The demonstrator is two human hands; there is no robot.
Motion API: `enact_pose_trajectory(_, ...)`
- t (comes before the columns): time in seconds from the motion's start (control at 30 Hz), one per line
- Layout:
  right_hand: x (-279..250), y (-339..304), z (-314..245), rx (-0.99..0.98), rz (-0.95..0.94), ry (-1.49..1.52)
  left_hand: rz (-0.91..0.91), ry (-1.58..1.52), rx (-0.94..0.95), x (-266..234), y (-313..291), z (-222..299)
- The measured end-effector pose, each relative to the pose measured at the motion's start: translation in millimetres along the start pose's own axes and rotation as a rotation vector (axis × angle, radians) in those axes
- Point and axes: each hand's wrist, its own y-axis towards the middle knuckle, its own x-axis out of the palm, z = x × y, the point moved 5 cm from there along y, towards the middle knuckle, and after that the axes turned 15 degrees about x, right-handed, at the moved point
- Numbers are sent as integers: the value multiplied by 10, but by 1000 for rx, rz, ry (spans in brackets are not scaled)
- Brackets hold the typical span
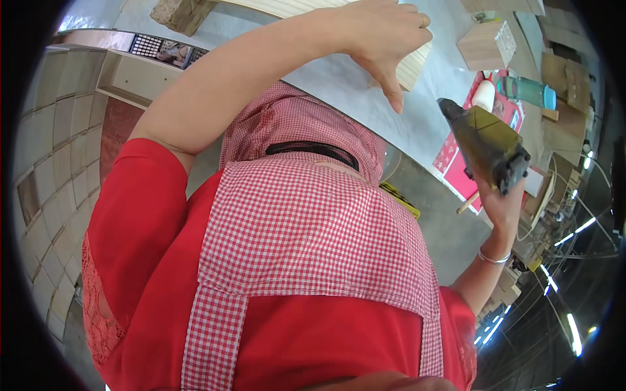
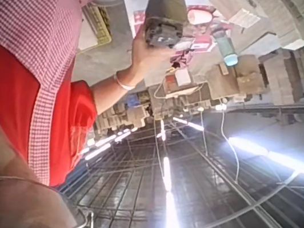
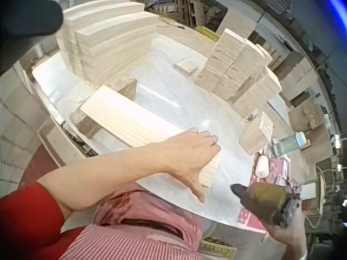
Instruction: Assembling wooden boxes by applying glue to joints and using a pneumatic stapler to secure the pieces.
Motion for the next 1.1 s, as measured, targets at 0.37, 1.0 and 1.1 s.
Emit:
enact_pose_trajectory(0.37, 2, 168, -416, -101, -176, -8, 119, -156, 91, 101, -35, -172)
enact_pose_trajectory(1.0, -46, 290, -597, -187, -174, -43, 111, -67, 8, 39, -120, -143)
enact_pose_trajectory(1.1, -83, 466, -581, -94, -70, 58, 119, -68, 3, 41, -110, -169)
